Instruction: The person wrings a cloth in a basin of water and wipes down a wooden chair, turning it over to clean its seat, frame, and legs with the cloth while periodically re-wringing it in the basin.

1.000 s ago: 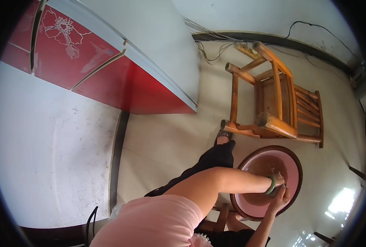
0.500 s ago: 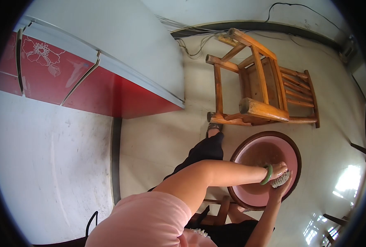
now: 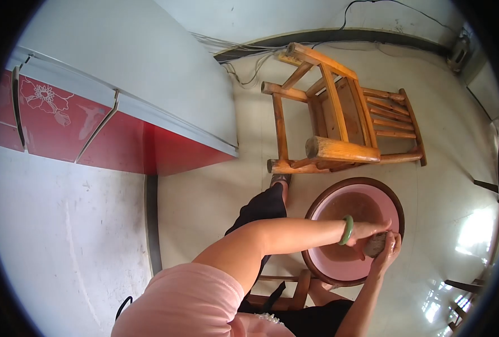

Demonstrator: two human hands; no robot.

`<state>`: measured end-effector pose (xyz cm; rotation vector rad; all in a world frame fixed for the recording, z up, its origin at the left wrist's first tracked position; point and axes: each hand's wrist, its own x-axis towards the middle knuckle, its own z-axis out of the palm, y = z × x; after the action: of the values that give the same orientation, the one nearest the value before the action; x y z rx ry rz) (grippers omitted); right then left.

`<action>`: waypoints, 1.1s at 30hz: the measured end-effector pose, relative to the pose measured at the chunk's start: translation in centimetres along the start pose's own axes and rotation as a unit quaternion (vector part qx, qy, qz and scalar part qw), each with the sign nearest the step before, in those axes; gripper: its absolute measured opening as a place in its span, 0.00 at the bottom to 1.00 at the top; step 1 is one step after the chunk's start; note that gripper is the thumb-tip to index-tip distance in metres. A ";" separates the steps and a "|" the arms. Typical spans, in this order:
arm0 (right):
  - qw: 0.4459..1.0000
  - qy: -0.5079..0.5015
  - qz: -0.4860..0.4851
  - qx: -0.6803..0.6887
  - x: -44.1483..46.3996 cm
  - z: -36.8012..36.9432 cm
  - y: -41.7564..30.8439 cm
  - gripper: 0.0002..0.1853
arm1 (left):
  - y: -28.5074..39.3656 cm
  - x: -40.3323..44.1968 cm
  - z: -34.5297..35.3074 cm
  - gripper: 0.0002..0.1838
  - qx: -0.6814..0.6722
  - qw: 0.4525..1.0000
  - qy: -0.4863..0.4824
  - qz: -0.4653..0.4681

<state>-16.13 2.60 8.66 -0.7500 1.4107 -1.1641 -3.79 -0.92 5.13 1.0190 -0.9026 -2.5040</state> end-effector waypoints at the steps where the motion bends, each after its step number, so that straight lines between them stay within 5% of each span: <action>1: 0.996 -0.019 -0.070 -0.053 0.0 -0.2 0.1 0.13 | 0.6 -1.3 0.6 0.48 -0.036 0.998 -0.054 0.007; 4: 0.980 -0.099 -0.167 -0.046 -0.3 0.4 -0.8 0.09 | 0.9 -2.8 1.4 0.50 -0.100 0.982 -0.158 0.019; 6: 0.981 -0.086 -0.164 -0.061 -0.7 0.8 -1.9 0.14 | -0.1 -2.2 2.0 0.45 -0.183 0.982 -0.010 0.040; 8: 0.990 -0.096 -0.103 -0.006 -0.6 0.0 -1.9 0.18 | 0.3 -2.3 1.1 0.43 -0.211 0.976 -0.019 0.045; 11: 0.985 -0.132 -0.104 0.027 -0.2 -0.1 -2.0 0.18 | 3.0 -4.0 1.7 0.37 -0.160 0.969 -0.171 0.075; 15: 0.981 -0.147 -0.123 -0.041 -1.2 0.7 -3.0 0.18 | 0.8 -3.2 1.8 0.35 -0.153 0.977 -0.148 -0.005; 18: 0.977 -0.189 -0.090 0.038 -1.8 0.8 -3.1 0.17 | 0.0 -2.8 1.9 0.25 -0.172 0.949 -0.242 -0.103; 21: 0.984 -0.158 -0.084 0.018 -1.6 0.6 -2.0 0.15 | -1.0 -2.3 2.2 0.09 -0.121 0.973 -0.173 -0.090; 29: 0.987 -0.078 0.002 0.143 -0.4 0.4 0.2 0.06 | -3.5 -0.2 2.6 0.09 0.104 0.992 -0.001 -0.072; 33: 0.992 -0.055 0.017 0.112 -0.2 0.6 0.5 0.06 | -4.7 1.3 2.9 0.09 0.186 0.982 0.029 0.009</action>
<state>-15.47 2.79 8.31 -0.6205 1.1748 -1.2122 -6.90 3.27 2.97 1.1755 -1.3890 -2.3256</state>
